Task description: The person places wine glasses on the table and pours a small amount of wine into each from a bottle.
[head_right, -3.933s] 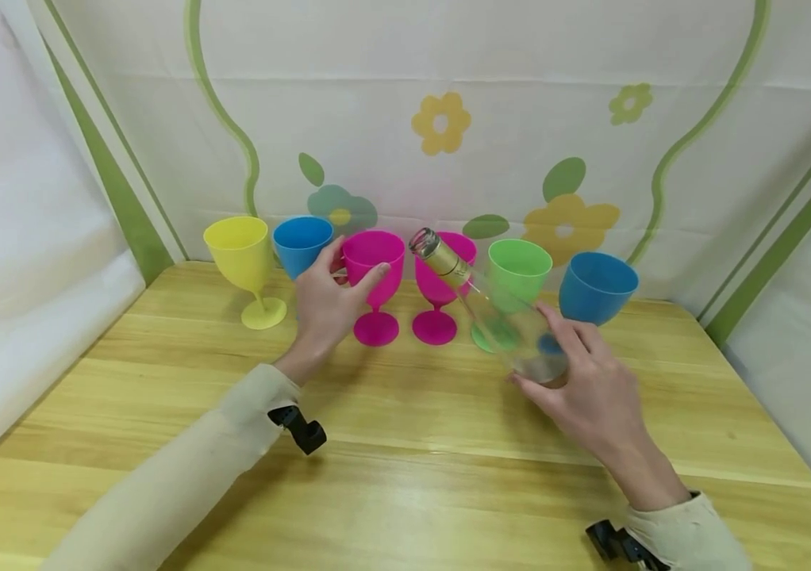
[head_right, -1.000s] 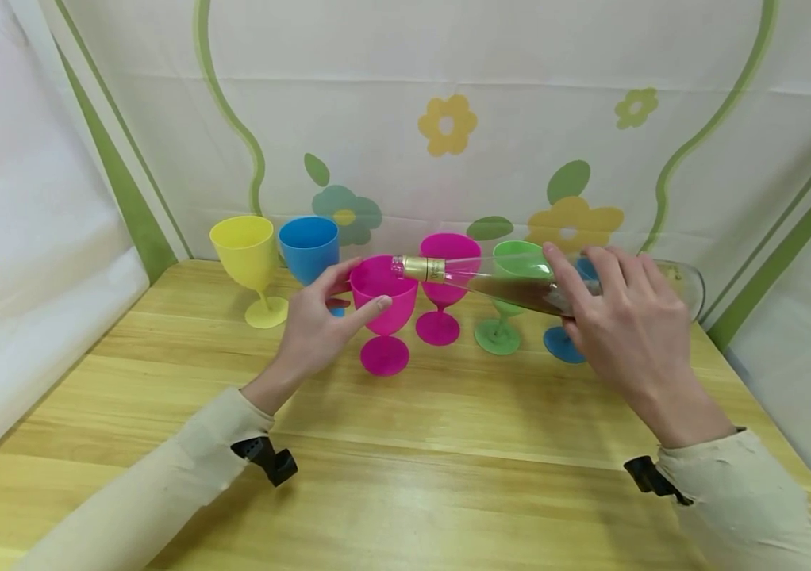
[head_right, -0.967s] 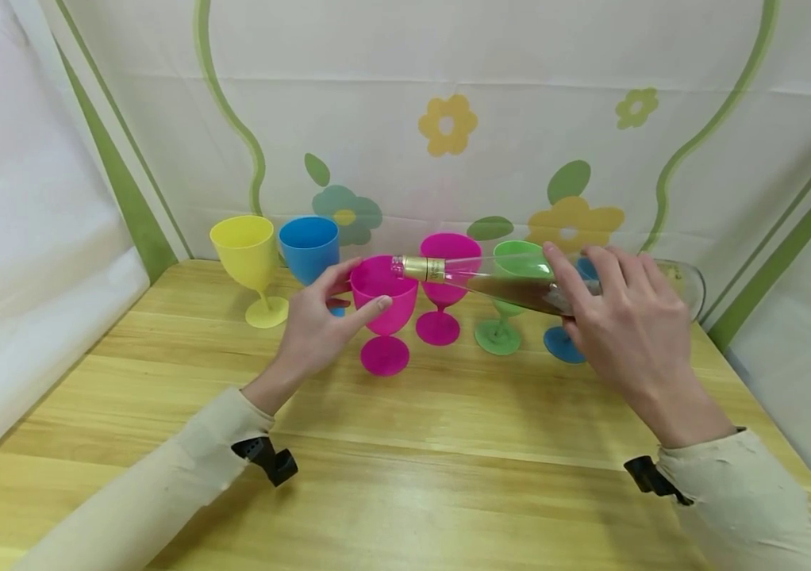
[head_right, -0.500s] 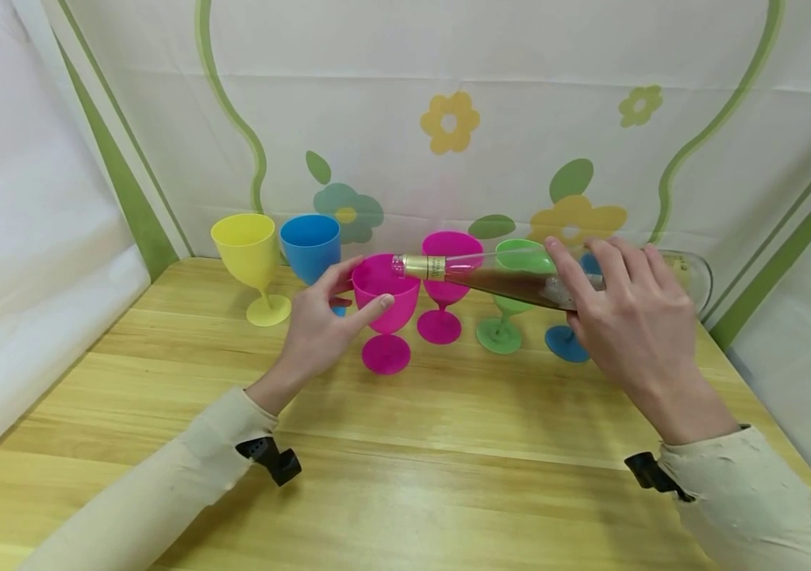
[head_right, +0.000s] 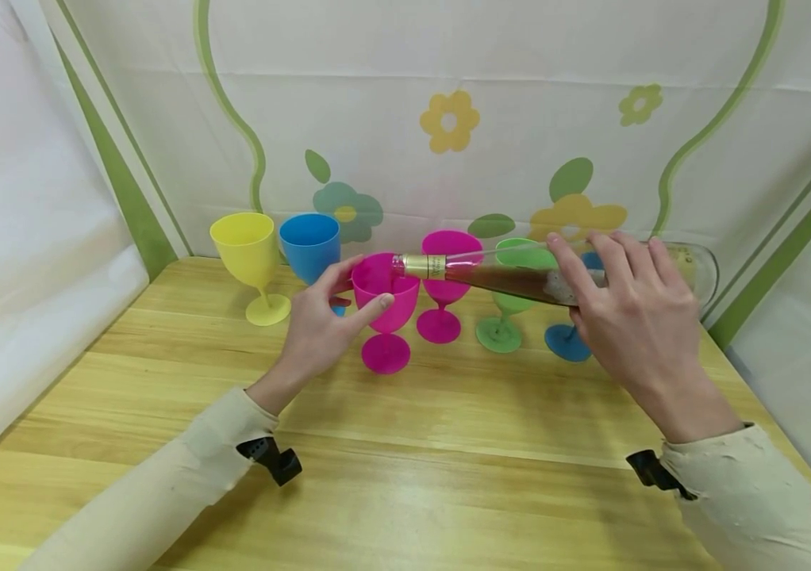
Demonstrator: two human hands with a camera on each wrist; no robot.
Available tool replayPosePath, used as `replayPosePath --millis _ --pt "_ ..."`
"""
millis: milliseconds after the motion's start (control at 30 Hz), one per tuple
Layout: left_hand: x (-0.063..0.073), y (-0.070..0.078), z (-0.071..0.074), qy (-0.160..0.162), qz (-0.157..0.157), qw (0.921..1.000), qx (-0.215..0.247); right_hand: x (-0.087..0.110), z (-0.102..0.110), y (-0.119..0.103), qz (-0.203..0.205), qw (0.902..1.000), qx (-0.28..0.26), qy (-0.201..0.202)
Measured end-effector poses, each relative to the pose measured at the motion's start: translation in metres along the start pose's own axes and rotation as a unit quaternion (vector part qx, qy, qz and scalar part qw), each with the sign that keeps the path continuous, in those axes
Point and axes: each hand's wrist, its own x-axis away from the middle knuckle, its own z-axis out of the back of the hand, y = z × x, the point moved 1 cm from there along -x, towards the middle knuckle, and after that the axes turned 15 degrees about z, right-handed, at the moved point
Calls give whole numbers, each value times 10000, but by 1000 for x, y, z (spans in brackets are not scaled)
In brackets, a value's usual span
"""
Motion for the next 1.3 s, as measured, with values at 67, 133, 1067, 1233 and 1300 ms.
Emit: replayPosePath --millis 67,133,1067,1233,1300 --pt "1 0 0 11 16 10000 8 0 0 0 -5 10000 -27 19" --pt "1 0 0 40 28 10000 13 0 1 0 10 10000 -31 -13" --pt "3 -5 5 94 86 9999 -57 -5 -6 -6 -26 9994 143 329" --pt "3 -7 5 89 120 9999 -51 -4 -7 -7 13 9996 111 254" --pt "3 -7 5 88 118 9999 -53 -3 -6 -7 32 9997 99 221"
